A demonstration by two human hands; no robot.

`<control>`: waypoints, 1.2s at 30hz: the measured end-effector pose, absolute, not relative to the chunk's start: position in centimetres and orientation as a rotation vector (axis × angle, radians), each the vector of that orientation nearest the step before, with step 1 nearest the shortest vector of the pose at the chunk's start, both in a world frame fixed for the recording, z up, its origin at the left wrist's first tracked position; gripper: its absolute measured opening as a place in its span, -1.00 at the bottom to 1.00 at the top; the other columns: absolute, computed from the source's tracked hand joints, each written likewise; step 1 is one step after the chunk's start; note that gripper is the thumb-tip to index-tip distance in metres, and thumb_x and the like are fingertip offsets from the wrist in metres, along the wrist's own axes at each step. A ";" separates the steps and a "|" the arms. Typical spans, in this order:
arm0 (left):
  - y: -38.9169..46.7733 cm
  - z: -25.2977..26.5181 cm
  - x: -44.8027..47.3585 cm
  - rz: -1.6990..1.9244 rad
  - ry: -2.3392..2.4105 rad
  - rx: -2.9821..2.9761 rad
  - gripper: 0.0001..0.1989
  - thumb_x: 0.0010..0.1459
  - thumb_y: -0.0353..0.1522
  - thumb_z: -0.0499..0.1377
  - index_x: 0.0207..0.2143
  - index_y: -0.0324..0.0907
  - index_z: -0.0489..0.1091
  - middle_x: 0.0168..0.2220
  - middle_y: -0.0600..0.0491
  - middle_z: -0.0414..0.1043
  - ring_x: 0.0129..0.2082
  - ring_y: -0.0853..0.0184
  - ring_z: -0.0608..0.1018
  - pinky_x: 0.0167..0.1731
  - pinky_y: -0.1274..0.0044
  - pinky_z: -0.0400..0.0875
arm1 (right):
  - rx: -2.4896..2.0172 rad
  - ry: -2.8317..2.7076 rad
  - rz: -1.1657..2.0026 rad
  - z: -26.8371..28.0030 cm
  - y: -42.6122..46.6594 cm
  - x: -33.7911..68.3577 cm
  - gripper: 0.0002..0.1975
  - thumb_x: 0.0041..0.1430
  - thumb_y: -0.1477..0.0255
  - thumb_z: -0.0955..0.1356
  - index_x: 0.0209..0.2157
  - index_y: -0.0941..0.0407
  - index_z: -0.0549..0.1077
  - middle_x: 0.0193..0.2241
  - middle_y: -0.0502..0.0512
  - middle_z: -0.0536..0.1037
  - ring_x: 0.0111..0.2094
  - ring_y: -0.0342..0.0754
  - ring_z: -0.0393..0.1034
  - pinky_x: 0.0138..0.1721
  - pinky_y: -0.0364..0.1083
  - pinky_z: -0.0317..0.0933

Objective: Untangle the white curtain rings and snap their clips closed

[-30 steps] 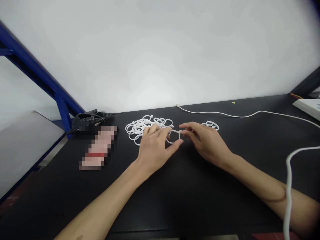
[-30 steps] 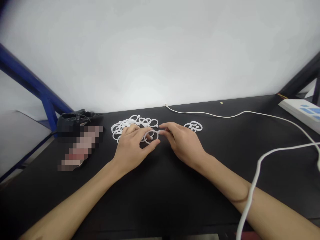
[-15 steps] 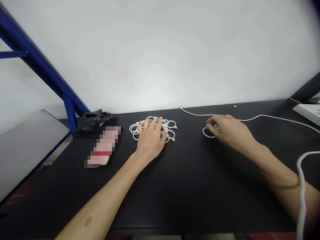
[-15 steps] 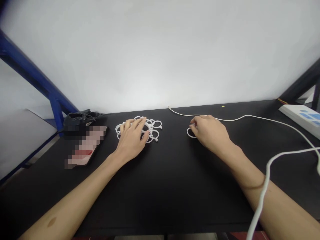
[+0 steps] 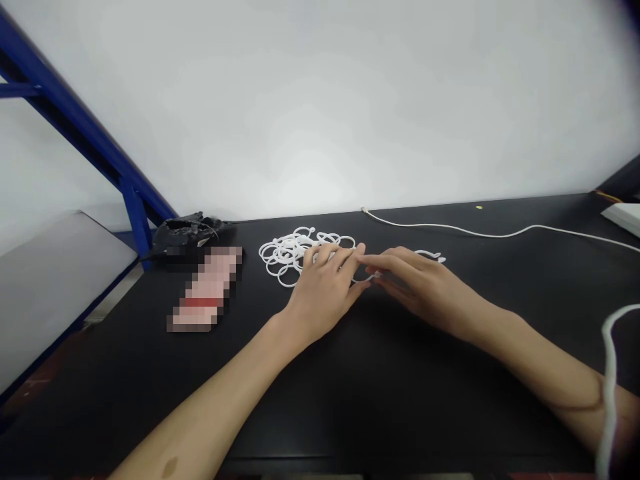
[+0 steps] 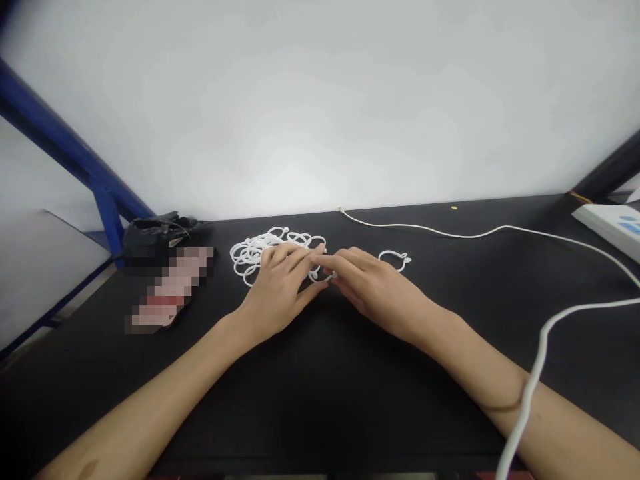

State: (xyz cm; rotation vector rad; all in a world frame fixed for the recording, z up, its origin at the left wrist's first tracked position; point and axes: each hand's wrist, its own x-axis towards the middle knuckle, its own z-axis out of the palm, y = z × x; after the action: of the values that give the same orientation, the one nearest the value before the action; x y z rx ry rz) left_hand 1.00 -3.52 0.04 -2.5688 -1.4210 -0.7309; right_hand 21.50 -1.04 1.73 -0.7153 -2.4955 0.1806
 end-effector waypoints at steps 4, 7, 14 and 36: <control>-3.4 0.3 0.9 -0.730 -1.399 -2.585 -0.62 0.31 -0.23 0.08 0.12 -0.16 0.28 0.01 -0.05 0.45 0.03 0.13 0.36 0.04 0.24 0.12 | -0.693 -2.466 0.175 1.8 -1.2 21.4 -0.65 0.33 0.48 0.20 0.11 -0.02 0.32 -0.13 0.13 0.46 -0.21 -0.04 0.44 -0.18 -0.06 0.38; -3.4 0.4 1.0 -0.800 -1.396 -2.541 -0.66 0.28 -0.23 0.12 0.04 -0.17 0.34 -0.04 -0.04 0.47 -0.01 0.15 0.39 0.00 0.26 0.14 | -0.742 -2.421 0.117 1.7 -1.1 21.4 -0.68 0.33 0.43 0.23 0.09 0.01 0.34 -0.13 0.15 0.45 -0.23 -0.05 0.44 -0.20 -0.06 0.39; -3.7 0.6 1.1 -0.918 -1.425 -2.447 -0.69 0.24 -0.19 0.14 -0.06 -0.16 0.40 -0.13 -0.01 0.51 -0.08 0.18 0.43 -0.01 0.27 0.14 | -0.880 -2.463 -0.062 1.7 -1.1 21.4 -0.76 0.36 0.38 0.22 -0.11 0.13 0.47 -0.28 0.15 0.56 -0.29 0.00 0.48 -0.25 -0.04 0.36; -2.8 -0.1 0.4 -0.786 -1.569 -2.263 -0.64 0.28 -0.19 0.10 0.01 -0.21 0.41 -0.11 -0.06 0.51 -0.10 0.10 0.40 -0.07 0.24 0.20 | -1.603 -2.174 -0.310 2.8 0.7 24.1 -0.68 0.31 0.19 0.24 -0.10 0.06 0.48 -0.34 0.12 0.62 -0.39 0.09 0.50 -0.48 -0.06 0.20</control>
State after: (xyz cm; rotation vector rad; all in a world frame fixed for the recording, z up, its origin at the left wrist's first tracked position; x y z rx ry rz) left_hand 0.44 -2.77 -0.06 -2.2630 -1.5686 -0.7863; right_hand 24.10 0.70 2.80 -1.6033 -2.1742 -0.3101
